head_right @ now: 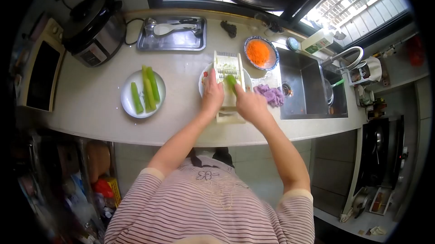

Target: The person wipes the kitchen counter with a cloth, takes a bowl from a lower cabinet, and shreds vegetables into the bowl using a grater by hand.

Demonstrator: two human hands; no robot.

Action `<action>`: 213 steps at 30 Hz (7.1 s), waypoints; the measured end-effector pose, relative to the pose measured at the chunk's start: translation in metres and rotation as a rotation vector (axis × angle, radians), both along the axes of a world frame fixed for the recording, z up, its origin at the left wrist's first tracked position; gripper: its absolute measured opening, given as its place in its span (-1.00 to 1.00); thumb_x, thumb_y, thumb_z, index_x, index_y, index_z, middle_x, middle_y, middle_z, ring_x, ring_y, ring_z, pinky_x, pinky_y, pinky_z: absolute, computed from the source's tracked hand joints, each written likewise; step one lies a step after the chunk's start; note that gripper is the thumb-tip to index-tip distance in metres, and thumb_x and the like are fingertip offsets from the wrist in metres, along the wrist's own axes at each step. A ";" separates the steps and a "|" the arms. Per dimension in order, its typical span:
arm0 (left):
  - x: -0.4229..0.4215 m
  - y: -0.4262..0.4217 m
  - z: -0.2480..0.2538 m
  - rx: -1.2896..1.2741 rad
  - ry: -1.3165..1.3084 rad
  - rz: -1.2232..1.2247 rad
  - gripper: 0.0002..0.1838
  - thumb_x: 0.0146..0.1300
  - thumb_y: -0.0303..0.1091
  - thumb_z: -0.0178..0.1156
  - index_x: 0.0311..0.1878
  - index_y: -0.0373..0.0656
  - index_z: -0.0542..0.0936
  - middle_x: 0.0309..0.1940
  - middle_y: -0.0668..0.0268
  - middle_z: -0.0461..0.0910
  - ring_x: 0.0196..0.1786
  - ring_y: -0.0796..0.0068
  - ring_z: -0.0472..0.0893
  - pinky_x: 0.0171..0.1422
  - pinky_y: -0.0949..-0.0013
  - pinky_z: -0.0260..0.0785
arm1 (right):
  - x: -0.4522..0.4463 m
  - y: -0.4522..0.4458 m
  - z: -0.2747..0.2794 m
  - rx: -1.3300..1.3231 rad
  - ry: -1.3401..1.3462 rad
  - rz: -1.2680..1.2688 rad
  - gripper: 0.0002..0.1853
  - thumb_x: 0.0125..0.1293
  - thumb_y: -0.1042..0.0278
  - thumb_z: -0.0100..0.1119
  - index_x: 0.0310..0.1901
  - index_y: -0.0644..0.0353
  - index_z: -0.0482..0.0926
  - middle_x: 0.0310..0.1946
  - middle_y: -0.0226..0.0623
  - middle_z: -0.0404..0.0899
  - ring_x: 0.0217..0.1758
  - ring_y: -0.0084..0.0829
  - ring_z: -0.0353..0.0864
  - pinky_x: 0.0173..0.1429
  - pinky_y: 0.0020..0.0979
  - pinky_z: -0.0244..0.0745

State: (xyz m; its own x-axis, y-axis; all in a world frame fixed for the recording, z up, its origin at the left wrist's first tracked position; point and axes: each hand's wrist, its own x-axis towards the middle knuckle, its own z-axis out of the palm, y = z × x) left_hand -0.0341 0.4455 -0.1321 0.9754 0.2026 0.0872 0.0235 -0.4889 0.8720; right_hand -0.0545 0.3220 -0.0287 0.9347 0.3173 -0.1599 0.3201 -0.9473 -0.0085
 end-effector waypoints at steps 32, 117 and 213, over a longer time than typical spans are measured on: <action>-0.003 0.003 0.006 -0.115 0.034 -0.030 -0.42 0.24 -0.45 -0.04 0.34 -0.22 0.09 0.12 -0.10 0.32 0.18 -0.10 0.34 0.18 0.07 0.28 | 0.006 0.018 0.011 -0.042 0.263 -0.141 -0.38 0.22 0.18 -0.14 0.35 0.00 0.09 -0.30 0.10 0.59 -0.25 0.07 0.58 -0.17 -0.04 0.44; -0.105 0.055 0.337 -0.356 -0.251 -0.984 -0.44 0.02 -0.55 0.07 0.19 -0.26 0.35 0.00 0.21 0.45 0.00 0.44 0.44 -0.01 0.41 0.31 | 0.032 0.014 -0.009 0.347 0.261 -0.294 -0.32 0.20 0.21 -0.17 0.39 0.02 0.00 -0.28 0.09 0.59 -0.21 0.03 0.59 -0.02 -0.08 0.43; 0.003 0.025 0.025 -0.367 -0.036 0.096 -0.84 0.18 -0.37 0.14 -0.27 -0.24 0.61 -0.44 0.20 0.62 -0.37 0.40 0.60 -0.23 0.38 0.43 | -0.003 -0.016 -0.039 0.998 -0.111 -0.405 -0.45 0.20 0.38 0.03 0.27 0.15 0.29 -0.38 -0.18 0.54 -0.51 -0.49 0.48 -0.34 -0.44 0.44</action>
